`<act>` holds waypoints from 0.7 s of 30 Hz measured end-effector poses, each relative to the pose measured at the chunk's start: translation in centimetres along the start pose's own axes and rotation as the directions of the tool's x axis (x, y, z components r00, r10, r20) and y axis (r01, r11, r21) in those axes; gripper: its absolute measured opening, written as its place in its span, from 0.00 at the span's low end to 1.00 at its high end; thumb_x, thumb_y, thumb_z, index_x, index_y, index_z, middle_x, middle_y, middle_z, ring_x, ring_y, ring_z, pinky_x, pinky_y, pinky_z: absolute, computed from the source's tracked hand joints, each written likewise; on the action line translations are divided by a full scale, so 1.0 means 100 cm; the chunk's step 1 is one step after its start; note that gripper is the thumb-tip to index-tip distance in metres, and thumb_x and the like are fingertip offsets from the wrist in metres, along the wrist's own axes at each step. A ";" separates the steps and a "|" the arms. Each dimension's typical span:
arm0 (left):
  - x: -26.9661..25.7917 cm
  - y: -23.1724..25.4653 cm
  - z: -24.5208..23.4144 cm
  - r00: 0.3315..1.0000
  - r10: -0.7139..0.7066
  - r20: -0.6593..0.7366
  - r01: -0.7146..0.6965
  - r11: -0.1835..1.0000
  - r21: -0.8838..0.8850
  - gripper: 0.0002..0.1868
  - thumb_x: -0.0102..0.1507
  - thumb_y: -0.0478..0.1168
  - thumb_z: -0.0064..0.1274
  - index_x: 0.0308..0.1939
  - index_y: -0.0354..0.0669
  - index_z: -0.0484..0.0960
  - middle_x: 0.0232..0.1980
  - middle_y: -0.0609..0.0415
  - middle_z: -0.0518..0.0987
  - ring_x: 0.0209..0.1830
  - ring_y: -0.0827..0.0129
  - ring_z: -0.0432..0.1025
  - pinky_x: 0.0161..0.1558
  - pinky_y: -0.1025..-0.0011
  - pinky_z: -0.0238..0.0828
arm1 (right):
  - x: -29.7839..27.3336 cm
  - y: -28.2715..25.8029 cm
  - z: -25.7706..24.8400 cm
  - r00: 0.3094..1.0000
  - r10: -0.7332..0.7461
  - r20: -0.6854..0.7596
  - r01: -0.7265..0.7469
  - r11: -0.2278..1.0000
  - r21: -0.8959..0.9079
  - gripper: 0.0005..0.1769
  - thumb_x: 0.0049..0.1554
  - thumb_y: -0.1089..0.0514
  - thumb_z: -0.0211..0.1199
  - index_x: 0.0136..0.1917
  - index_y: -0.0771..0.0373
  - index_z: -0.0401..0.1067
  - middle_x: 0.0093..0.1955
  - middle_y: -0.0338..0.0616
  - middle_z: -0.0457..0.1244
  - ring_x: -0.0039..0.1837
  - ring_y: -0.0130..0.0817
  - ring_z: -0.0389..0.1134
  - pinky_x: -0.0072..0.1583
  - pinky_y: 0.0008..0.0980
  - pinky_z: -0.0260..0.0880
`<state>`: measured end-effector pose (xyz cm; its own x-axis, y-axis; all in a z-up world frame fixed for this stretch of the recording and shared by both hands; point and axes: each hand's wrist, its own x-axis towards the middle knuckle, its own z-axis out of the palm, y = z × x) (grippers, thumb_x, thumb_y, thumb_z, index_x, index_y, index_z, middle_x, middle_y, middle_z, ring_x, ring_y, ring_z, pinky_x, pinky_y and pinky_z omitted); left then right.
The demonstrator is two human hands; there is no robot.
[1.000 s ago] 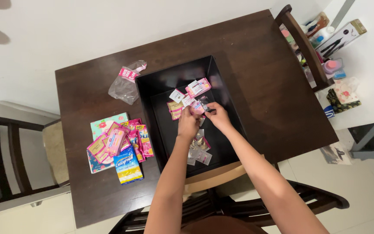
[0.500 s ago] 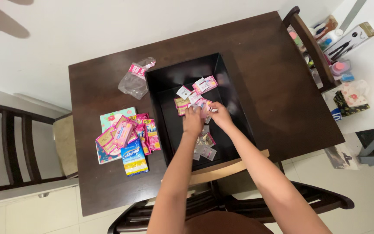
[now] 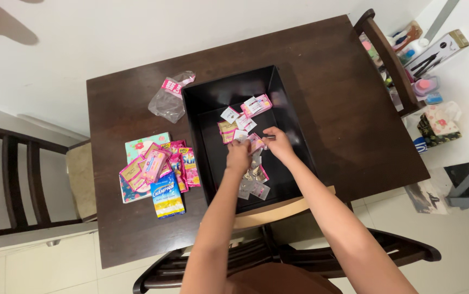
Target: The person removes various detergent and cleaning product packets from a black plastic bin and places them on a wooden table. The person handles the packets one by one, separating them into small stacks on the table surface.
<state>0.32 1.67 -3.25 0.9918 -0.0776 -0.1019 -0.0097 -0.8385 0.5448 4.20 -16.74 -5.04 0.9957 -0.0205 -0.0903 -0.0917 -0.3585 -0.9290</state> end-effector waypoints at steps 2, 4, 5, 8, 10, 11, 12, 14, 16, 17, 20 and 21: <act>-0.004 0.001 -0.024 0.997 0.049 -0.066 -0.057 0.992 -0.110 0.20 0.51 0.38 0.69 0.44 0.45 0.79 0.47 0.39 0.78 0.51 0.43 0.72 0.53 0.55 0.72 | -0.001 -0.004 0.004 1.000 0.008 0.003 -0.008 1.000 -0.009 0.17 0.53 0.62 0.69 0.57 0.62 0.75 0.54 0.45 0.70 0.50 0.33 0.71 0.52 0.32 0.73; -0.006 0.002 -0.048 0.973 0.135 -0.189 -0.172 0.965 -0.199 0.24 0.47 0.42 0.74 0.40 0.41 0.76 0.35 0.43 0.82 0.41 0.47 0.76 0.54 0.56 0.70 | -0.004 -0.010 0.008 1.000 0.007 0.002 -0.007 0.999 -0.039 0.18 0.53 0.60 0.70 0.57 0.61 0.76 0.55 0.45 0.70 0.51 0.33 0.71 0.52 0.32 0.73; -0.006 0.003 -0.060 0.984 0.097 -0.152 -0.137 0.948 -0.288 0.24 0.47 0.41 0.73 0.40 0.41 0.76 0.34 0.45 0.81 0.39 0.51 0.77 0.51 0.60 0.72 | -0.006 -0.014 0.009 1.000 0.002 0.000 -0.002 0.998 -0.064 0.18 0.53 0.59 0.70 0.58 0.61 0.76 0.56 0.45 0.70 0.51 0.34 0.72 0.53 0.32 0.72; -0.011 0.001 -0.094 0.995 0.057 -0.082 -0.091 0.861 -0.501 0.23 0.48 0.39 0.69 0.42 0.41 0.74 0.34 0.50 0.81 0.37 0.60 0.79 0.46 0.67 0.76 | -0.012 -0.034 0.013 0.994 0.042 0.098 -0.038 0.998 -0.045 0.21 0.56 0.54 0.70 0.62 0.60 0.73 0.57 0.48 0.68 0.54 0.36 0.71 0.54 0.32 0.72; -0.017 -0.001 -0.112 0.987 0.112 -0.115 -0.159 0.796 -0.584 0.22 0.50 0.36 0.67 0.45 0.41 0.74 0.38 0.51 0.81 0.41 0.64 0.79 0.48 0.68 0.76 | -0.018 -0.051 0.015 0.958 0.161 0.237 -0.176 0.984 0.042 0.25 0.59 0.48 0.68 0.65 0.59 0.70 0.58 0.48 0.67 0.55 0.35 0.71 0.52 0.34 0.73; -0.021 0.000 -0.120 0.983 0.131 -0.131 -0.186 0.720 -0.668 0.23 0.51 0.33 0.66 0.47 0.41 0.74 0.42 0.52 0.80 0.45 0.66 0.77 0.50 0.68 0.75 | -0.021 -0.061 0.014 0.911 0.247 0.330 -0.294 0.951 0.098 0.26 0.59 0.46 0.65 0.67 0.58 0.68 0.58 0.47 0.67 0.54 0.34 0.71 0.50 0.36 0.75; -0.024 0.000 -0.127 0.977 0.148 -0.152 -0.212 0.635 -0.743 0.23 0.52 0.31 0.65 0.48 0.41 0.74 0.47 0.53 0.79 0.49 0.68 0.76 0.53 0.69 0.75 | -0.023 -0.071 0.013 0.847 0.319 0.425 -0.410 0.901 0.140 0.28 0.60 0.43 0.62 0.69 0.56 0.66 0.57 0.46 0.67 0.54 0.32 0.71 0.48 0.38 0.77; -0.032 -0.002 -0.140 0.975 0.160 -0.157 -0.218 0.509 -0.833 0.25 0.53 0.27 0.64 0.52 0.41 0.74 0.53 0.54 0.78 0.56 0.70 0.73 0.57 0.69 0.75 | -0.030 -0.089 0.010 0.816 0.270 0.511 -0.445 0.858 0.258 0.29 0.60 0.45 0.63 0.71 0.57 0.64 0.56 0.50 0.68 0.48 0.39 0.71 0.45 0.35 0.72; -0.043 -0.007 -0.150 0.981 0.155 -0.121 -0.178 0.443 -0.879 0.26 0.55 0.25 0.63 0.55 0.40 0.74 0.58 0.54 0.76 0.61 0.70 0.72 0.60 0.68 0.75 | -0.035 -0.107 0.012 0.823 0.193 0.534 -0.424 0.834 0.353 0.30 0.60 0.50 0.64 0.72 0.58 0.61 0.55 0.53 0.67 0.45 0.41 0.71 0.44 0.34 0.70; -0.046 -0.010 -0.152 0.976 0.155 -0.151 -0.204 0.417 -0.886 0.30 0.53 0.25 0.63 0.58 0.41 0.72 0.59 0.54 0.76 0.61 0.71 0.71 0.61 0.69 0.72 | -0.034 -0.115 0.013 0.844 0.145 0.516 -0.383 0.837 0.391 0.30 0.61 0.53 0.65 0.72 0.59 0.60 0.54 0.53 0.66 0.45 0.40 0.70 0.44 0.34 0.71; -0.051 -0.025 -0.153 0.984 0.073 -0.166 -0.181 0.375 -0.909 0.38 0.53 0.28 0.64 0.65 0.45 0.67 0.59 0.54 0.76 0.59 0.72 0.72 0.60 0.73 0.69 | -0.035 -0.138 0.021 0.906 0.044 0.421 -0.250 0.858 0.449 0.32 0.59 0.59 0.65 0.73 0.58 0.57 0.56 0.49 0.66 0.47 0.34 0.69 0.47 0.32 0.72; -0.051 -0.032 -0.150 0.993 -0.008 -0.116 -0.104 0.377 -0.920 0.37 0.55 0.30 0.64 0.66 0.47 0.66 0.57 0.53 0.78 0.57 0.72 0.74 0.58 0.73 0.72 | -0.036 -0.145 0.024 0.924 0.016 0.381 -0.203 0.867 0.456 0.34 0.58 0.60 0.65 0.74 0.56 0.56 0.58 0.46 0.67 0.47 0.31 0.70 0.47 0.31 0.72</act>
<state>-2.76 12.85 8.06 0.9999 -0.0076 -0.0093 0.0106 0.1878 0.9821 1.94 -9.25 7.88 0.9139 0.3308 -0.2355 -0.2880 0.1190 -0.9502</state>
